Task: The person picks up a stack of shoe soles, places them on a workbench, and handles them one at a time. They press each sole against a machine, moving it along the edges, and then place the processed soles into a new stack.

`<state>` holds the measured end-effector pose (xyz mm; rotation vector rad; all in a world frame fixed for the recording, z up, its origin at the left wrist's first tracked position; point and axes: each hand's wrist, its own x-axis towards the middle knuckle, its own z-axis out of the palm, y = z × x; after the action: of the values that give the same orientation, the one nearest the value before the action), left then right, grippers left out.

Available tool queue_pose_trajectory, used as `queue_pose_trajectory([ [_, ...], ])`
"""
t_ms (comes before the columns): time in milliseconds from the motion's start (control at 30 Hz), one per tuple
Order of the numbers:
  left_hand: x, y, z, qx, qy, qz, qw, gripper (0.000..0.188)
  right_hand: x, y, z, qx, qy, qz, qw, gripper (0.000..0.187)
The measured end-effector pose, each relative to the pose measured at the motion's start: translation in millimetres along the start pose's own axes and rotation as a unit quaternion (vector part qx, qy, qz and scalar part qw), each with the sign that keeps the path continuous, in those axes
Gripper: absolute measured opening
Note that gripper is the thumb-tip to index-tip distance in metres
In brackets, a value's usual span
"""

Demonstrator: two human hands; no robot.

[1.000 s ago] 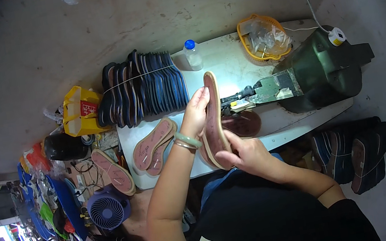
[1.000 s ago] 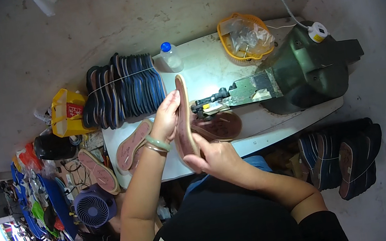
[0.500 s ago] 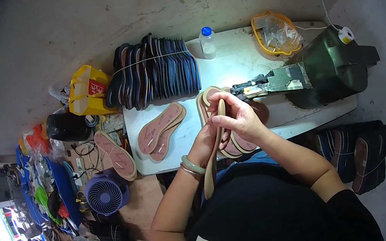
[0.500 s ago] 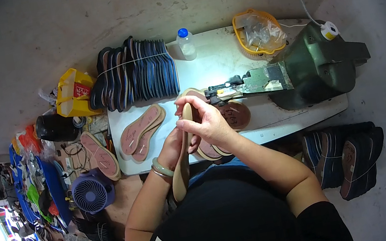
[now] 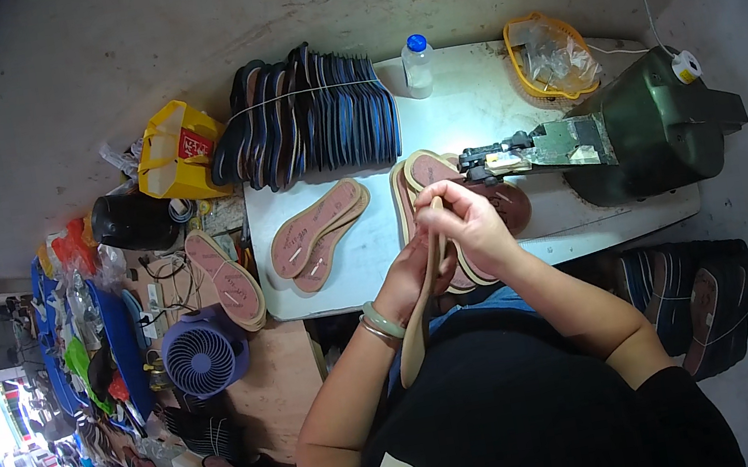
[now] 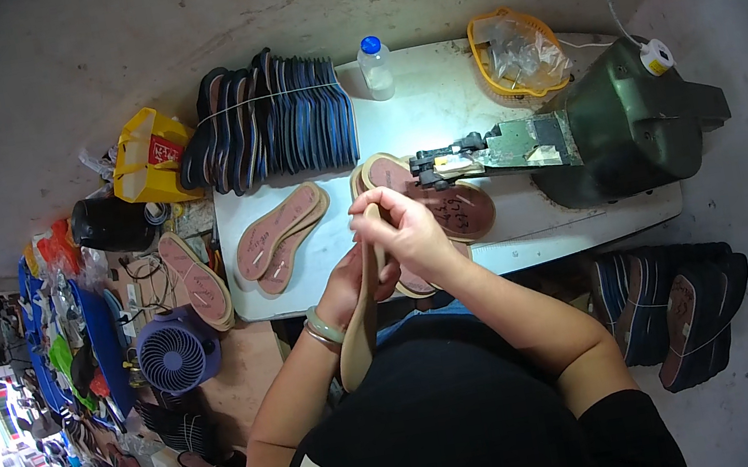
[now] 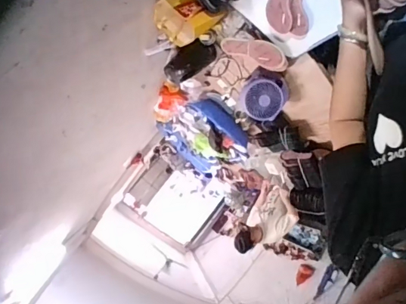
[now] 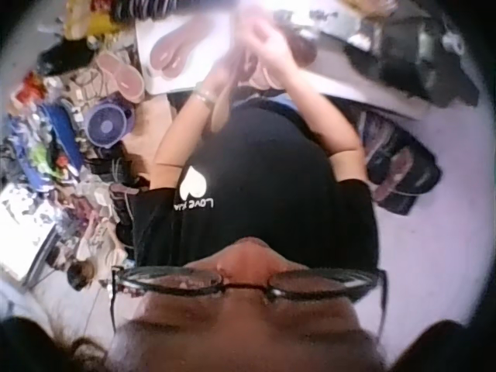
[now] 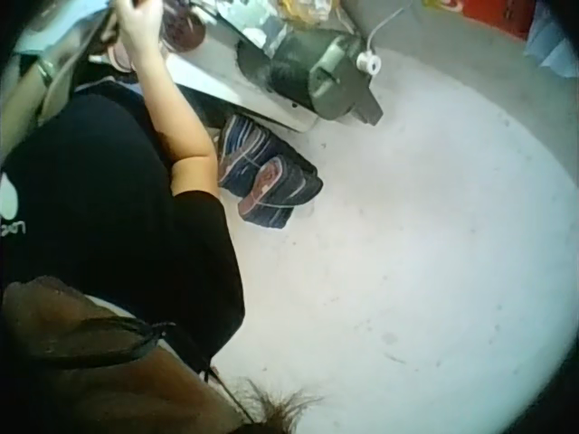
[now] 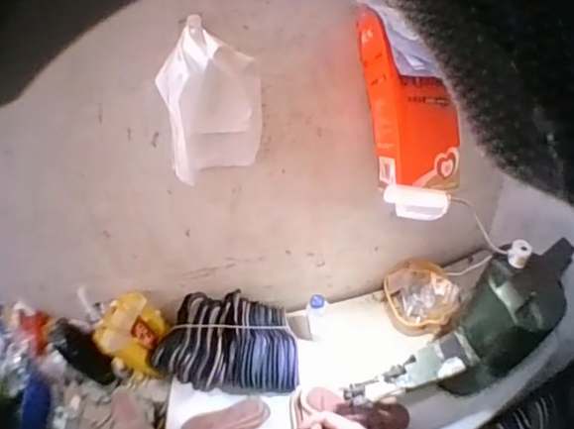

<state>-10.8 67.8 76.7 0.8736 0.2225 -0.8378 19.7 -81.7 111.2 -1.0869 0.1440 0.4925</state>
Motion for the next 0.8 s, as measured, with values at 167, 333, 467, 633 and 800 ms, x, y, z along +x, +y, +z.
queue_pose_trajectory([
  [167, 0.1, -16.6, -11.3, 0.006, 0.037, -0.005, 0.999, 0.044, -3.2, 21.7, -5.0, -0.161, -0.030, -0.118, 0.979, 0.051],
  [333, 7.5, -7.2, 4.1, 0.054, 0.093, 0.045, 0.993, 0.038, -13.5, 30.8, -6.7, -0.103, -0.036, -0.089, 0.990, 0.104],
  [467, 18.8, -1.8, -8.6, 0.134, 0.123, 0.088, 0.979, 0.038, -18.3, 49.6, -3.3, -0.135, -0.019, -0.124, 0.983, 0.099],
  [633, 21.3, 10.1, -7.1, 0.213, 0.140, 0.128, 0.958, 0.038, -23.2, 55.5, -5.3, -0.172, 0.014, -0.126, 0.977, 0.089],
  [800, 20.0, 62.4, -61.4, 0.725, 0.139, 0.124, 0.663, 0.029, -18.8, 84.9, -68.7, -0.493, 0.092, -0.250, 0.828, 0.037],
])
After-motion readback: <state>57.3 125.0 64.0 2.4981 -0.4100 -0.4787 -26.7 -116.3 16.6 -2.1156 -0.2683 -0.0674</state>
